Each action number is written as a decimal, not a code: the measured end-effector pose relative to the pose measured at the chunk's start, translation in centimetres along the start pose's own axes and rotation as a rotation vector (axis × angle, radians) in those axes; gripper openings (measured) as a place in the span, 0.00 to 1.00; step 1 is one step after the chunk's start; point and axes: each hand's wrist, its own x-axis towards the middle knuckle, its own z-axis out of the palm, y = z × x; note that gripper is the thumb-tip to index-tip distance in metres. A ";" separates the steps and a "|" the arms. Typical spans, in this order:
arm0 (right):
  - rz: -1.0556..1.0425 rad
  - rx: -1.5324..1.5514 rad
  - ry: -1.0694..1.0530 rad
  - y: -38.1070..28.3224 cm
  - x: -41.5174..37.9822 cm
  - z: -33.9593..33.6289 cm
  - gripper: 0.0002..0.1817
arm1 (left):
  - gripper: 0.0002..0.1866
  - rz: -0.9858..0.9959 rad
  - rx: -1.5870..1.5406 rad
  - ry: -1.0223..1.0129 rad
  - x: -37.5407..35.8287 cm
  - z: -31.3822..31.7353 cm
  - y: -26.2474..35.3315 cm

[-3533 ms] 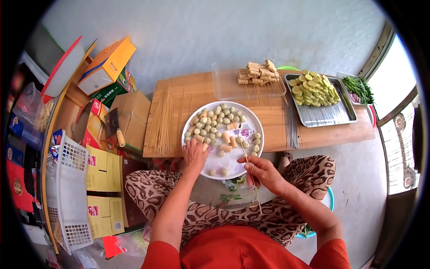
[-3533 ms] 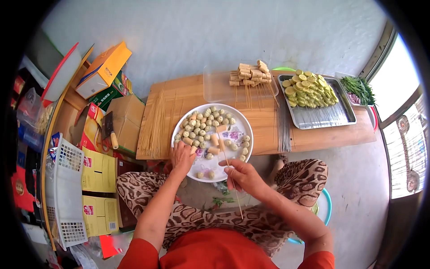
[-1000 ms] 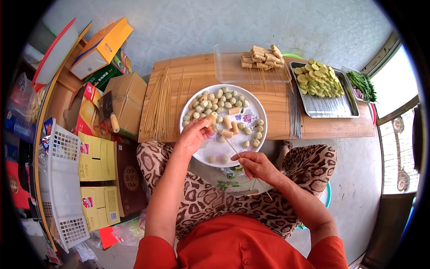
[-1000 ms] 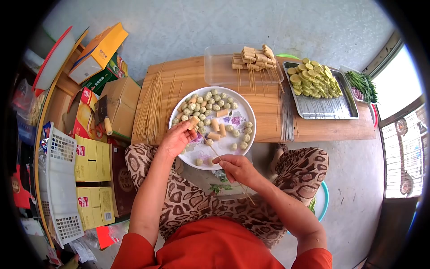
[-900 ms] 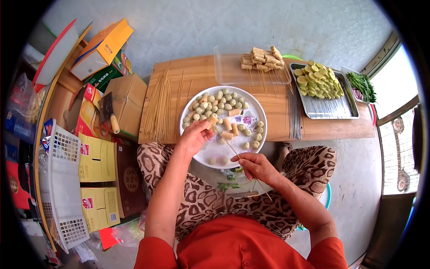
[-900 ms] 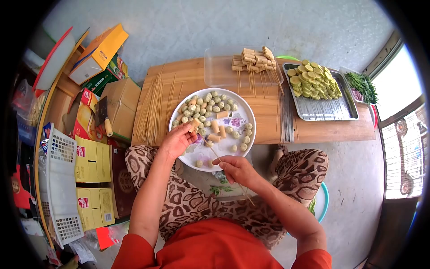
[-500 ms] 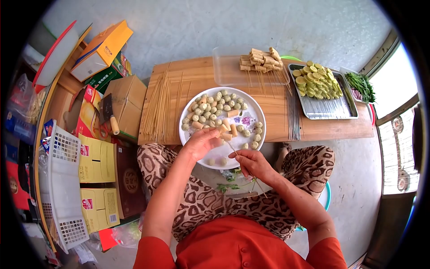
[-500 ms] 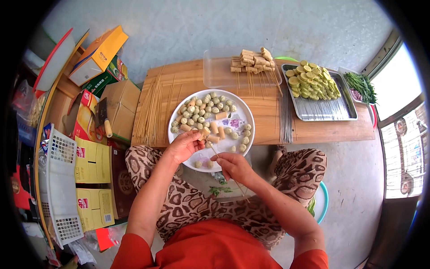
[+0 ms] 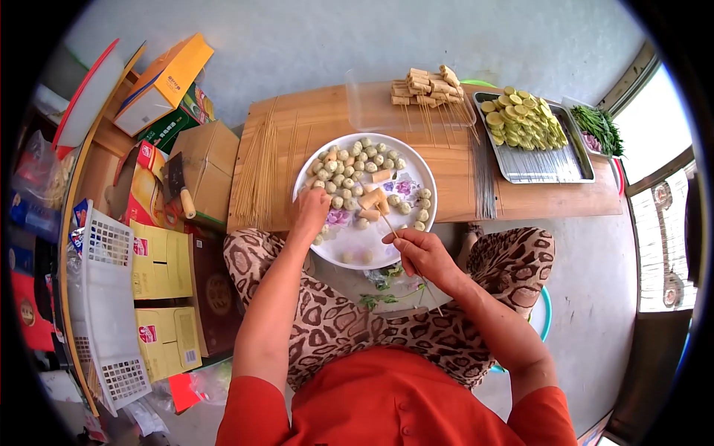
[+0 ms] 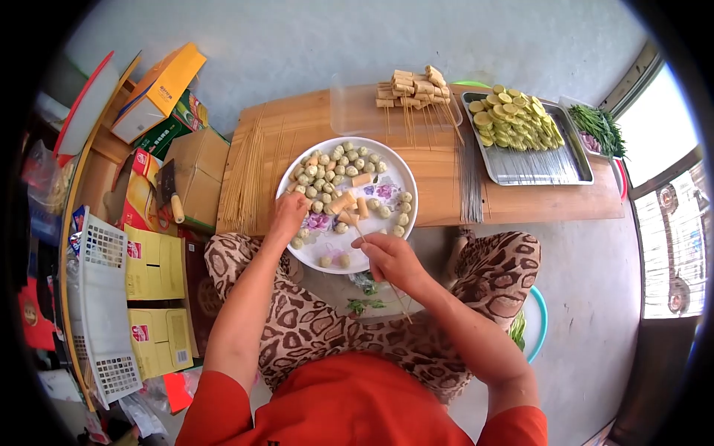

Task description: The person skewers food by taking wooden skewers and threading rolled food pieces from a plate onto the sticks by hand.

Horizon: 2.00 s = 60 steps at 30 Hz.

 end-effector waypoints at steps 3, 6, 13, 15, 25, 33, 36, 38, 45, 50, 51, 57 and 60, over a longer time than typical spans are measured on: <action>-0.002 -0.016 0.019 0.0 -0.3 -0.1 0.14 | 0.12 0.106 0.048 0.177 -0.3 1.0 0.0; -0.009 0.006 0.026 0.2 -0.2 -0.4 0.14 | 0.11 0.113 0.155 0.084 0.1 1.4 -0.7; 0.003 -0.038 0.029 0.7 -0.5 -0.4 0.14 | 0.08 0.180 0.215 0.133 1.0 1.7 -1.8; 0.005 -0.049 0.034 0.6 -0.4 -0.3 0.14 | 0.07 0.177 0.235 0.128 0.8 1.1 -1.5; 0.045 -0.107 -0.074 1.4 -0.2 0.2 0.15 | 0.12 -0.301 -1.274 -0.200 0.5 -0.5 -0.4; 0.037 -0.100 -0.073 1.5 -0.1 0.4 0.15 | 0.10 -0.334 -1.641 -0.315 -0.1 -1.1 0.5; 0.057 -0.095 -0.061 1.2 -0.1 0.5 0.16 | 0.10 -0.335 -1.652 -0.315 -0.1 -1.0 0.6; 0.054 -0.087 -0.054 1.3 -0.1 0.4 0.15 | 0.10 -0.332 -1.658 -0.329 0.0 -0.9 0.6; 0.042 -0.100 -0.057 1.3 -0.1 0.5 0.15 | 0.11 -0.330 -1.670 -0.339 0.0 -0.6 0.7; 0.033 -0.076 -0.063 1.4 0.1 0.5 0.14 | 0.10 -0.321 -1.676 -0.350 0.0 -0.5 0.7; 0.033 -0.076 -0.062 1.5 0.1 0.5 0.14 | 0.10 -0.321 -1.678 -0.348 0.0 -0.5 0.8; 0.038 -0.085 -0.060 1.6 0.2 0.5 0.15 | 0.10 -0.317 -1.679 -0.336 -0.1 -0.5 0.9; 0.052 -0.102 -0.054 1.3 0.2 0.5 0.15 | 0.10 -0.288 -1.669 -0.360 -0.2 -0.7 1.1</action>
